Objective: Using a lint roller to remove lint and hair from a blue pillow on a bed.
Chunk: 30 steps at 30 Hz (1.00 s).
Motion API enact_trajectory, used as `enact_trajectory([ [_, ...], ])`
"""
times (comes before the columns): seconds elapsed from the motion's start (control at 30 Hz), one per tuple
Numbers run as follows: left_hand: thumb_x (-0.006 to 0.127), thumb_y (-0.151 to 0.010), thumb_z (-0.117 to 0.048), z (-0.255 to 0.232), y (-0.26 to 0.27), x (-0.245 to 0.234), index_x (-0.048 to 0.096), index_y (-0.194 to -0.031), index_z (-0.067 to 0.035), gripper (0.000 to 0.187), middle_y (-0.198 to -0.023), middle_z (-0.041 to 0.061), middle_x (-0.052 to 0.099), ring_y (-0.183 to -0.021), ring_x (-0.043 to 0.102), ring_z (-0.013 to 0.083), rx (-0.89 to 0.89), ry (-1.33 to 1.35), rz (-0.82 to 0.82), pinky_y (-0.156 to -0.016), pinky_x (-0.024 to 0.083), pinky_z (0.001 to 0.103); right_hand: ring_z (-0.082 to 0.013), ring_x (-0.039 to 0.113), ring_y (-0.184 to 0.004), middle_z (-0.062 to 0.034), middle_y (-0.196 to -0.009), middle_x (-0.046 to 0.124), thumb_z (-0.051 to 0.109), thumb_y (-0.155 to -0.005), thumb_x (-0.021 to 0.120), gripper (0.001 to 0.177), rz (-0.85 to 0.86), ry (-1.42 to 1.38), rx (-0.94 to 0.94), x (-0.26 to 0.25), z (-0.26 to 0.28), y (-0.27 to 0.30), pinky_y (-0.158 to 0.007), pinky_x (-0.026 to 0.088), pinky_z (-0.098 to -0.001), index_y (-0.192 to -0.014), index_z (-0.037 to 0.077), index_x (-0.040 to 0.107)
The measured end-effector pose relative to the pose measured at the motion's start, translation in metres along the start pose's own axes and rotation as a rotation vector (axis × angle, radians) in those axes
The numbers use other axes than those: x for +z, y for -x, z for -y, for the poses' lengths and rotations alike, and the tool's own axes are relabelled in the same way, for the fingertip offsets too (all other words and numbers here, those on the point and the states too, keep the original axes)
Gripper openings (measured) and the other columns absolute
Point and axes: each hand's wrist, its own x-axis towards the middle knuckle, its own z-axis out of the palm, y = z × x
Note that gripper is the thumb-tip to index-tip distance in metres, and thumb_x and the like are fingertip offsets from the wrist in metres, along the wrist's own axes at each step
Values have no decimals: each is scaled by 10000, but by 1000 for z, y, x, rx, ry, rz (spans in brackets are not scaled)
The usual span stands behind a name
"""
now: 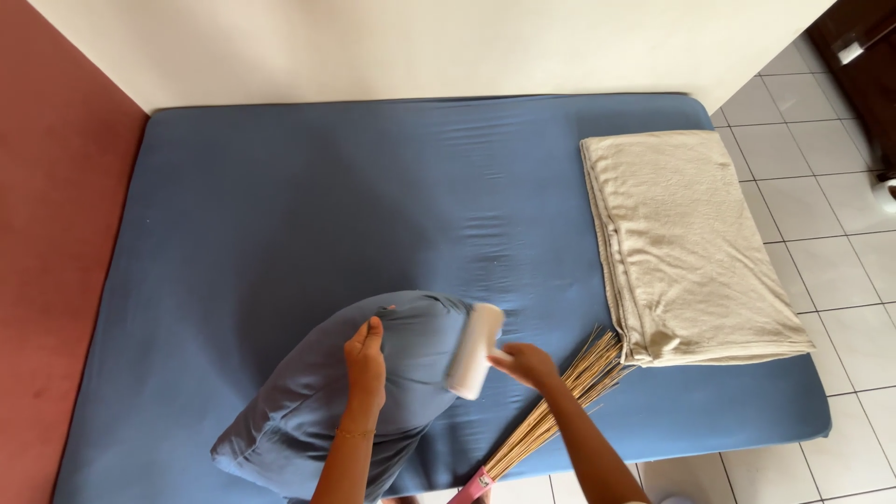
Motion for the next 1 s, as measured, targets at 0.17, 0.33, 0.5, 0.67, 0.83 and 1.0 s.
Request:
enact_trajectory([
  [0.17, 483, -1105, -370, 92, -51, -28, 490, -1471, 60, 564, -1534, 252, 468, -1472, 368, 359, -18, 46, -57, -1238, 262, 485, -321, 744, -875, -96, -840, 765, 591, -823, 711, 404, -167, -203, 60, -28, -22, 26, -762, 548, -418, -905, 204, 793],
  [0.33, 529, -1081, -389, 83, -38, -10, 655, -1309, 47, 507, -1310, 241, 649, -1323, 524, 329, 47, -41, 20, -1144, 380, 488, -193, 617, -592, -51, -652, 705, 423, -881, 765, 252, -133, -401, -260, -12, 74, 45, -575, 494, -324, -883, 173, 794],
  [0.5, 552, -1068, -325, 93, -25, -21, 818, -1030, -40, 392, -916, 137, 786, -998, 686, 189, 156, -265, 147, -939, 529, 408, -346, 682, -755, -111, -757, 708, 566, -852, 720, 336, -51, -292, -305, 25, 80, 45, -700, 521, -443, -888, 233, 730],
  [0.67, 495, -1044, -329, 10, 23, -4, 819, -1202, -141, 406, -656, -105, 146, -573, 144, 67, 26, -207, 165, -514, 150, 251, -138, 525, -675, 14, -726, 573, 643, -921, 545, 480, -3, -264, -80, 27, 38, 36, -649, 346, -332, -784, 187, 606],
  [0.83, 515, -1012, -251, -11, 16, -14, 741, -1200, -9, 381, -1202, 110, 758, -1144, 679, 177, 60, 96, -5, -1054, 494, 279, -153, 535, -731, 40, -804, 585, 751, -917, 465, 581, -15, 117, 97, 31, -41, 17, -637, 358, -330, -846, 196, 619],
  [1.0, 433, -1033, -242, -54, 25, -13, 693, -1300, -53, 418, -1289, 116, 715, -1230, 649, 184, -90, 168, -82, -1108, 469, 260, -97, 377, -466, 33, -542, 465, 519, -944, 645, 470, -154, -428, -75, 23, -35, 28, -493, 326, -260, -683, 127, 638],
])
